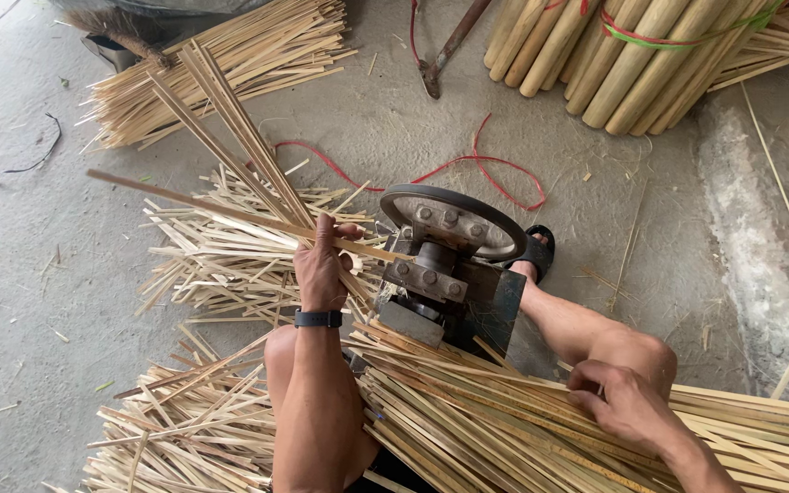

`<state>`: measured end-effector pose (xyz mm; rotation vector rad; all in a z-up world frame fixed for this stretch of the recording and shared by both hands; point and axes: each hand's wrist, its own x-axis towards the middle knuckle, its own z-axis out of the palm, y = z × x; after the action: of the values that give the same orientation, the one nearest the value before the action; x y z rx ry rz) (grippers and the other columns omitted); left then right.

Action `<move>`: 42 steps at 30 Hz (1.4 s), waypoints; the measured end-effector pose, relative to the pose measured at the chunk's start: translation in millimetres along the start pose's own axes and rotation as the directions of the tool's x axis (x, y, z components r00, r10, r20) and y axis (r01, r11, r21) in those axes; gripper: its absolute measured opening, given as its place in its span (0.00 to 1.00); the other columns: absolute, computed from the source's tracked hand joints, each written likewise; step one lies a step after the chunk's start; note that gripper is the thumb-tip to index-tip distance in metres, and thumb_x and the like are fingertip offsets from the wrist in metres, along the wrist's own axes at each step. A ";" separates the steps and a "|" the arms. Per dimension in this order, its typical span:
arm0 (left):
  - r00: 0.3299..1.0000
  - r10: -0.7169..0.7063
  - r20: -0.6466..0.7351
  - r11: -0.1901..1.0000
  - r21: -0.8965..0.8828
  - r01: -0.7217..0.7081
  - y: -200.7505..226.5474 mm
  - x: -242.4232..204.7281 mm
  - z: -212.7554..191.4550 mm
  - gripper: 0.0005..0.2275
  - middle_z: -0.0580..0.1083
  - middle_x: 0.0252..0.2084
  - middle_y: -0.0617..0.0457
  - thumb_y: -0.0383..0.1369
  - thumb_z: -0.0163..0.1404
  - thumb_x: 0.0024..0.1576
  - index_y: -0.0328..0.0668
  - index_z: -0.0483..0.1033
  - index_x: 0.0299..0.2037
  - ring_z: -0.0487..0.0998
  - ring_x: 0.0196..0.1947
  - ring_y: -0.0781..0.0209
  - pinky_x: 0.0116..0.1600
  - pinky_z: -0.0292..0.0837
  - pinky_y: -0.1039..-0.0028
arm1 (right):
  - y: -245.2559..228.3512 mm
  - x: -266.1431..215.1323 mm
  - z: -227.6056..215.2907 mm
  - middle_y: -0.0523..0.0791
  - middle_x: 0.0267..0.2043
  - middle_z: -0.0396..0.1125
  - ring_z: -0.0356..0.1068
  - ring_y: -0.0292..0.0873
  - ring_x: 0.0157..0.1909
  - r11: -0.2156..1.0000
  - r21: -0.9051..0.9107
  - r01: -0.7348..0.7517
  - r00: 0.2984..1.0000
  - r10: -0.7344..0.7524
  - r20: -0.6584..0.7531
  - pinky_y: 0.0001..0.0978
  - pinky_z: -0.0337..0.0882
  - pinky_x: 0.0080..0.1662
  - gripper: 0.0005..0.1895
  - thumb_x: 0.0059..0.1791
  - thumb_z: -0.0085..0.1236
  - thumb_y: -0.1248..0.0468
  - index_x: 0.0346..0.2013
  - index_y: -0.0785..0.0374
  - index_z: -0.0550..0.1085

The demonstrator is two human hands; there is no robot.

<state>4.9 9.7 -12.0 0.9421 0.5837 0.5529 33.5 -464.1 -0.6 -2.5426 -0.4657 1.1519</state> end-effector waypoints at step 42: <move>0.998 -0.051 0.027 0.998 -0.022 0.052 5.2 2.2 6.5 0.12 0.80 0.44 0.41 0.35 0.56 0.61 0.38 0.69 0.46 0.83 0.39 0.60 0.21 0.68 0.82 | -14.9 -25.1 -4.5 0.44 0.40 0.77 0.76 0.42 0.45 0.997 0.071 -0.040 0.998 0.043 -0.040 0.34 0.78 0.51 0.12 0.48 0.64 0.56 0.40 0.60 0.82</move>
<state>9.9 9.8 -5.1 0.9097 0.5753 0.4989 18.9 -461.7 25.0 -2.5215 -0.3582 1.1080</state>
